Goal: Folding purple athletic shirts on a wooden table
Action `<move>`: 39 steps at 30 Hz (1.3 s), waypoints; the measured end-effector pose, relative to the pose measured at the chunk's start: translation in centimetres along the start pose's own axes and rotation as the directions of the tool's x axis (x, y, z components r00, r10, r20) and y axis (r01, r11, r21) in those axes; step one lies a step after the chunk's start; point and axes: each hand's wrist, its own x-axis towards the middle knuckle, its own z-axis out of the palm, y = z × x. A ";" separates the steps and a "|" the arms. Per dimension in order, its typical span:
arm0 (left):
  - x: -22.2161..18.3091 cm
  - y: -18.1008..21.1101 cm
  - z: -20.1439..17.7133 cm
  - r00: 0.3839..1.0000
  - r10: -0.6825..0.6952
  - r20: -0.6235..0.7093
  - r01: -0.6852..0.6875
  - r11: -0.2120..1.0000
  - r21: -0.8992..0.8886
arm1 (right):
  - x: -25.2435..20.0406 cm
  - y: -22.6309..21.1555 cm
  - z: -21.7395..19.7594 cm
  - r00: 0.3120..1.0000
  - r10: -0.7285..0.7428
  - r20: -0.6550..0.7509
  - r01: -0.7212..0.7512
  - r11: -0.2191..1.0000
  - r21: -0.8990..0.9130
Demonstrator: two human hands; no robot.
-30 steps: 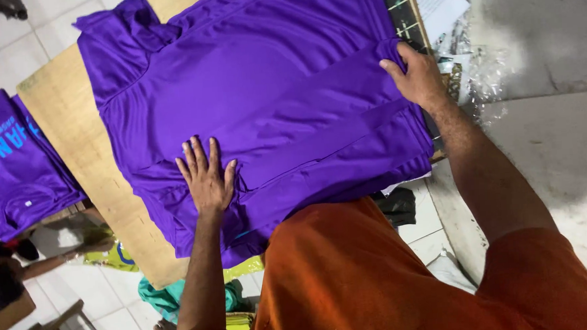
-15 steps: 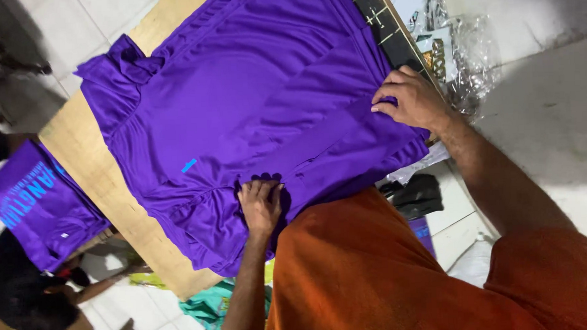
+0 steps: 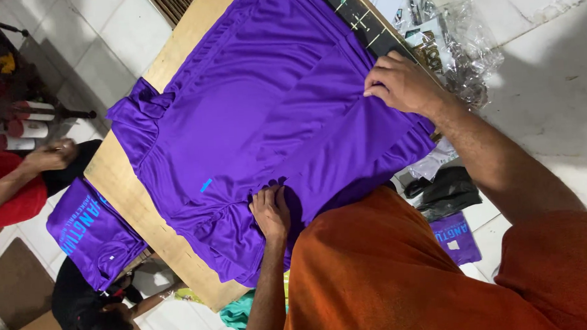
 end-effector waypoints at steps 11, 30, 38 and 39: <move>0.0 0.9 0.9 0.995 -0.061 -0.078 0.065 0.997 0.042 | 0.6 -5.8 -0.1 0.973 -0.029 -0.230 -0.032 0.967 -0.255; -14.8 -5.0 -8.5 0.854 -0.343 -0.392 0.321 0.939 -0.123 | 6.3 -14.9 1.9 0.963 -0.244 -0.117 0.218 0.956 -0.197; -18.0 -11.0 -8.6 0.952 -0.221 -0.212 0.191 0.969 -0.153 | 1.4 -30.7 17.0 0.826 -0.560 -0.064 0.563 0.821 0.090; -18.2 -11.4 -8.4 0.960 -0.202 -0.193 0.175 0.974 -0.145 | 1.1 -32.5 17.5 0.823 -0.568 -0.009 0.561 0.810 0.169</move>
